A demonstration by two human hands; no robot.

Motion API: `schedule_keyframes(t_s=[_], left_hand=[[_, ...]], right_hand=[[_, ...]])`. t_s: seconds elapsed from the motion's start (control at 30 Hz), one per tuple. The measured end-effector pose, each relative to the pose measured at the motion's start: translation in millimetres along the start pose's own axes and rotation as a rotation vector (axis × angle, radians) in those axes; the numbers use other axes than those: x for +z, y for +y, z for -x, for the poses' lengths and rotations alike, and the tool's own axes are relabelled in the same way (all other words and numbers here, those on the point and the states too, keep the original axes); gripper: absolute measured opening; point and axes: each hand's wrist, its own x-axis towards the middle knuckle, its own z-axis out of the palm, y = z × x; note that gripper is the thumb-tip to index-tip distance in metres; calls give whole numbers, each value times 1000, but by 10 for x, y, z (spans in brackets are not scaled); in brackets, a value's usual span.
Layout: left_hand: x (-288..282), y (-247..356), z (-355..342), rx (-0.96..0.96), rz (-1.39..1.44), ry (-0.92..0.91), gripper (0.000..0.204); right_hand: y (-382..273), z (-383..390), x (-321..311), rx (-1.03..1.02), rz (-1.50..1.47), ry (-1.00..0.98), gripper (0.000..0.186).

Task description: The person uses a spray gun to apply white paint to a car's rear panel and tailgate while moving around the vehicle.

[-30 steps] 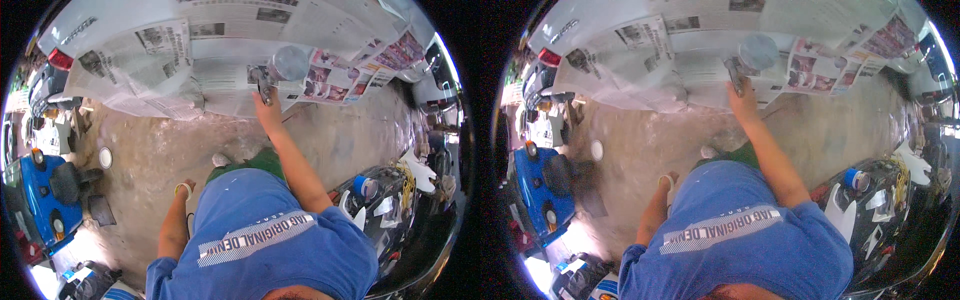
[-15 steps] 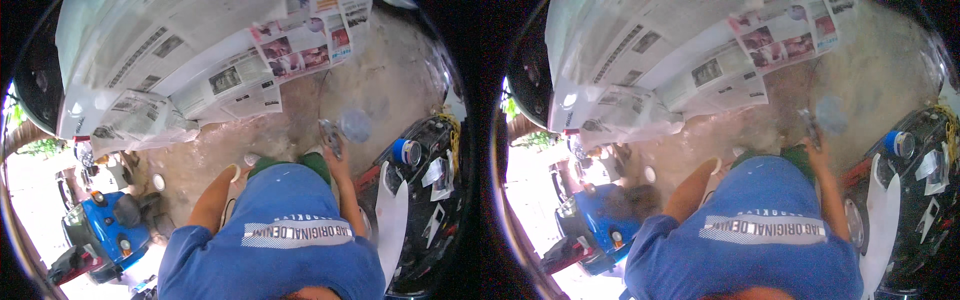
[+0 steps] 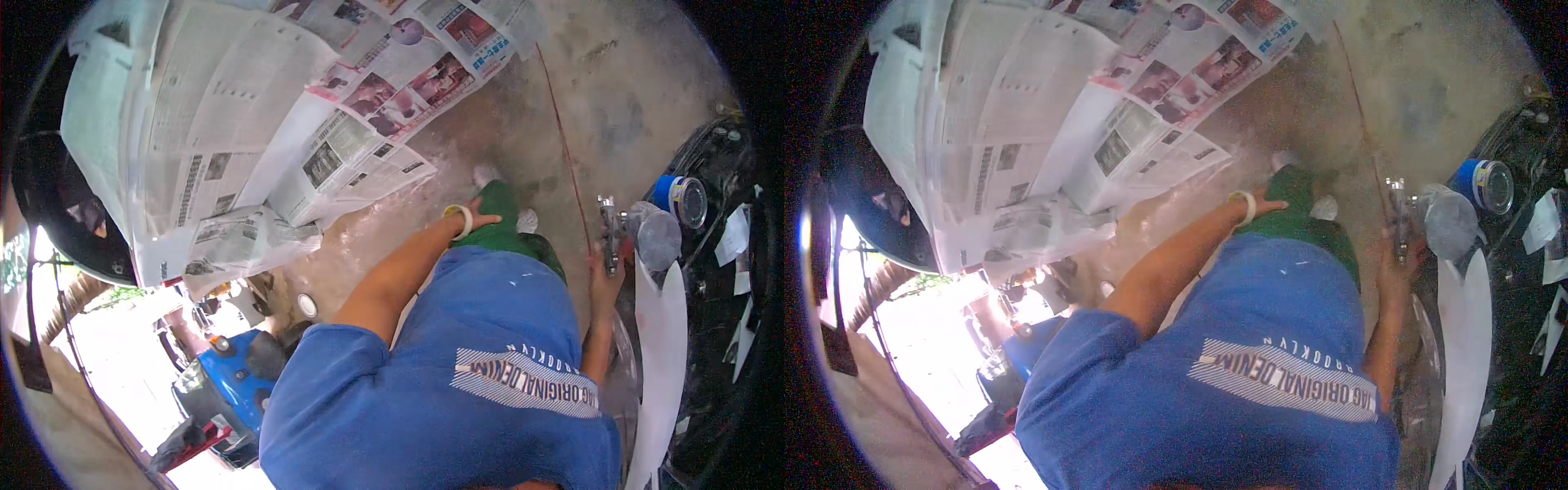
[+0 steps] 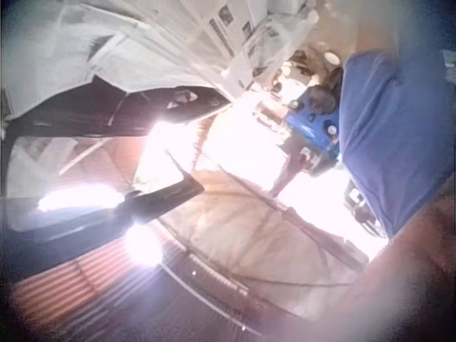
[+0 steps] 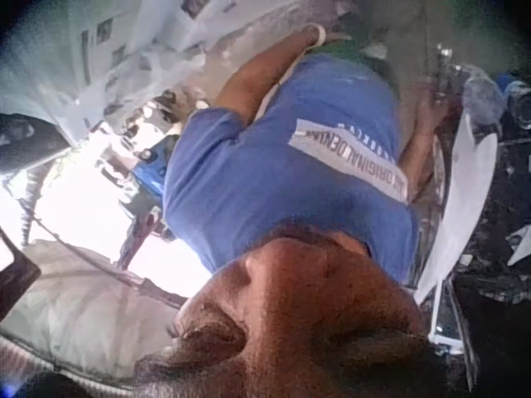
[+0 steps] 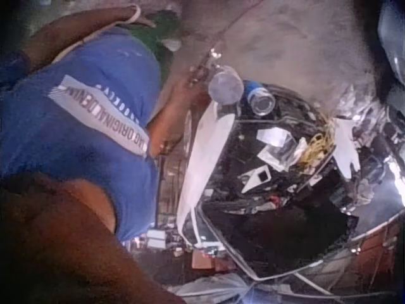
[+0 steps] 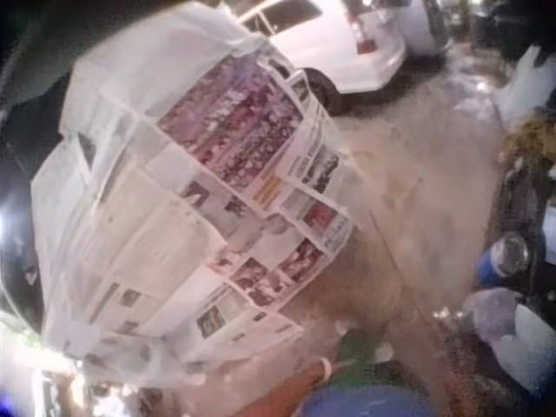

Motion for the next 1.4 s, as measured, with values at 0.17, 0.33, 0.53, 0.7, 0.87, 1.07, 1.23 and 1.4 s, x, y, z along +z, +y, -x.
schedule_keyframes(t_s=[0.17,0.33,0.53,0.7,0.87,1.07,1.23,1.4], left_hand=[[165,338,-667,130,-362,-99,109],[168,773,-1124,58,-461,-223,101],[62,1081,-1815,-42,-582,-300,95],[-86,1480,-2122,-148,-628,-325,97],[-175,1632,-2462,-209,-599,-338,95],[-121,1589,-2576,-184,-561,-293,84],[-70,1618,-2512,-169,-590,-319,76],[61,1471,-2271,-186,-611,-312,80]], right_hand=[[-90,-231,76,100,131,-33,51],[27,-560,167,236,315,-192,59],[1258,-705,571,503,259,-236,51],[1682,-703,769,581,203,-205,50],[1528,-955,832,522,220,-209,41],[1435,-1106,781,543,197,-232,37],[1527,-1084,657,476,339,-239,53],[1145,-1129,562,477,373,-144,41]])
